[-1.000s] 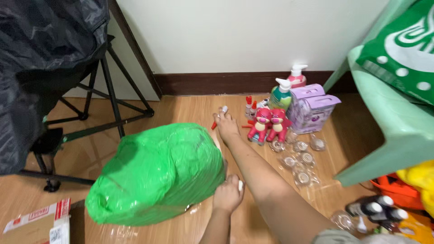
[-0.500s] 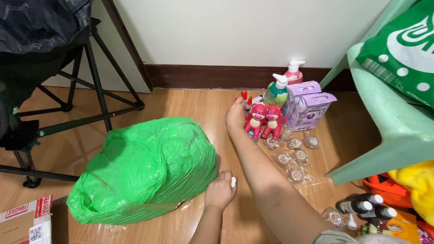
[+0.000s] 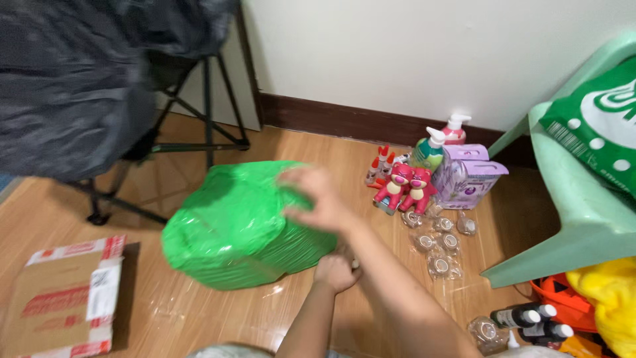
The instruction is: The person sits on the floor and unwraps plastic-wrapped pink toy figures, setting them aside. They then open a green plastic bag, pull out black mailer envelopes, a teal package, white padded envelopes, and a small cardboard box, placing the opened parcels on the floor.
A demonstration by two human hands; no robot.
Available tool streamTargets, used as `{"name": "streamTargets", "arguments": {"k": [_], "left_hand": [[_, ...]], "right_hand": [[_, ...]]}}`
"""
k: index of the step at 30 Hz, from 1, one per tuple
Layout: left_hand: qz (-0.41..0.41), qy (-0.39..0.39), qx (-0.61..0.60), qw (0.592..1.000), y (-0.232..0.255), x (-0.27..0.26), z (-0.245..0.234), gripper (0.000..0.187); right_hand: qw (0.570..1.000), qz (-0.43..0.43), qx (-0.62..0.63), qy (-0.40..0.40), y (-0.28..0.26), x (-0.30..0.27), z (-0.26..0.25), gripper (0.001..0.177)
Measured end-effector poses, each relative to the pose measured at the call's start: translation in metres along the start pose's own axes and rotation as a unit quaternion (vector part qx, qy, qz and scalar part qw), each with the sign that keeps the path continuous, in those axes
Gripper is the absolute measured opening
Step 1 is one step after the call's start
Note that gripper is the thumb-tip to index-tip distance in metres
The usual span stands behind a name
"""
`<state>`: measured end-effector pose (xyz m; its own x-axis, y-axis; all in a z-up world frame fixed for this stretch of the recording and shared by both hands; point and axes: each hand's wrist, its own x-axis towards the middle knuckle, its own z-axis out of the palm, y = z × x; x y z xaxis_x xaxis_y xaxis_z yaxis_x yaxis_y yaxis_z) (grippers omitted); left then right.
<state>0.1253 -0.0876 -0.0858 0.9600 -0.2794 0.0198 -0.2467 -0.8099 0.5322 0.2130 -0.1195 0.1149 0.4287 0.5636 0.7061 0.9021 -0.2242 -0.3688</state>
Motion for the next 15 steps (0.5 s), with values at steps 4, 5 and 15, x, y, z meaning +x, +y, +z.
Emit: {"name": "streamTargets", "arguments": {"k": [4,5,15], "left_hand": [[0.112,0.084,-0.163,0.977,-0.002,-0.019,-0.006,0.06],[0.14,0.103,-0.201,0.964,0.0,-0.029,-0.005,0.064],[-0.156,-0.094,-0.604,0.776,0.005,-0.244,-0.087,0.033]], "right_hand": [[0.996,-0.009,0.028,-0.087,-0.058,0.006,0.0,0.019],[0.995,0.007,0.012,-0.094,-0.063,0.002,-0.001,0.018],[0.976,0.214,0.002,0.052,-0.092,-0.085,-0.01,0.02]]}}
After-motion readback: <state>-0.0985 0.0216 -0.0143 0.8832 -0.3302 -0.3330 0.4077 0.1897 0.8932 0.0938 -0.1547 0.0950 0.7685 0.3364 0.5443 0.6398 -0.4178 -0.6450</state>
